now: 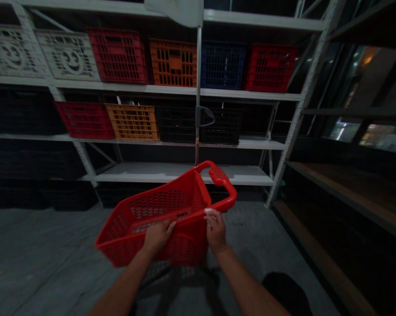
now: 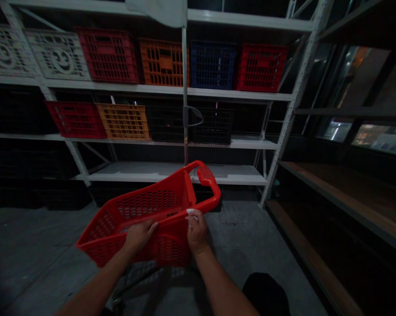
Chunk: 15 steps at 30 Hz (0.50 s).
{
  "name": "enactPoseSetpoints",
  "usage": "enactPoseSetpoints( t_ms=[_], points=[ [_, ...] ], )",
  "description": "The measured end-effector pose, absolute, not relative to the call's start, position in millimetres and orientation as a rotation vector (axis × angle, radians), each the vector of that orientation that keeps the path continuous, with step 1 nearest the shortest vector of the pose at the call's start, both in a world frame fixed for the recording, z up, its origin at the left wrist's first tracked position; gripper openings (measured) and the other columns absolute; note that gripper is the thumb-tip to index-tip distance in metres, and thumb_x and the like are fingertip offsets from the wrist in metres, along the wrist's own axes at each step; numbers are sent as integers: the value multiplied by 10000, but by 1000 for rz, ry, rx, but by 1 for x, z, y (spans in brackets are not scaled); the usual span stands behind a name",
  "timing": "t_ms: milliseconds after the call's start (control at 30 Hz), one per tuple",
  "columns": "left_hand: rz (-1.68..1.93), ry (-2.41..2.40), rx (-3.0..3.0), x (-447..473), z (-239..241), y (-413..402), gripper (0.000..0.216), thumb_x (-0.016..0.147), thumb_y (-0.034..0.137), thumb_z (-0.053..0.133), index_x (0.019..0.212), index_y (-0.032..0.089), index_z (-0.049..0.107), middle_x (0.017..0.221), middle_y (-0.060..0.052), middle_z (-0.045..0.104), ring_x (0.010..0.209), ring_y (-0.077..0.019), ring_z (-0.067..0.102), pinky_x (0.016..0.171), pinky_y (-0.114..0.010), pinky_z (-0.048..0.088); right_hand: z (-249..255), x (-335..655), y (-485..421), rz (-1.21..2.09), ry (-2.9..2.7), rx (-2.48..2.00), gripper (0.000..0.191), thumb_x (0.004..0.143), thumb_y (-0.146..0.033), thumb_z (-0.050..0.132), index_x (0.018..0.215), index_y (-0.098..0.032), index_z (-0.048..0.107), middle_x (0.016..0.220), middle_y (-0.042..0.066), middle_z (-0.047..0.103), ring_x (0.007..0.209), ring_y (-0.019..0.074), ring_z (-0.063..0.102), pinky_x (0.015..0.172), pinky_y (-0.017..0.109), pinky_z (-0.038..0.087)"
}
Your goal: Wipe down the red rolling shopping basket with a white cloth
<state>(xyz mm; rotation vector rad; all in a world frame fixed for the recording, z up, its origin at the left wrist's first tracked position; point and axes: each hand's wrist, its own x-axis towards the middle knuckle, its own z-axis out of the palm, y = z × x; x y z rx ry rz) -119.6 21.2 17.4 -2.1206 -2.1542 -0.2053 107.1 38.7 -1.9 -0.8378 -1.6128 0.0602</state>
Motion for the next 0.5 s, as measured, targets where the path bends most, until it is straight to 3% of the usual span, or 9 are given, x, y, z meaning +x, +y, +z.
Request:
enactPoseSetpoints(
  t_ms=[233,500],
  points=[
    [-236,-2149,-2099,-113,18,19,515,838,503,150,851,223,581,807,-59,673,769,-181,612,645,-259,389,13,164,48,-72,-1384,-985,230,768,-94,387,804,-186,595,901,66,502,903,179,499,816,359,426],
    [-256,-2102,-2131,-118,18,18,544,808,578,172,832,219,580,800,-54,673,765,-191,611,634,-258,389,10,125,32,47,-1646,-841,272,764,-60,382,854,-201,597,900,55,577,906,170,514,835,342,411]
  ],
)
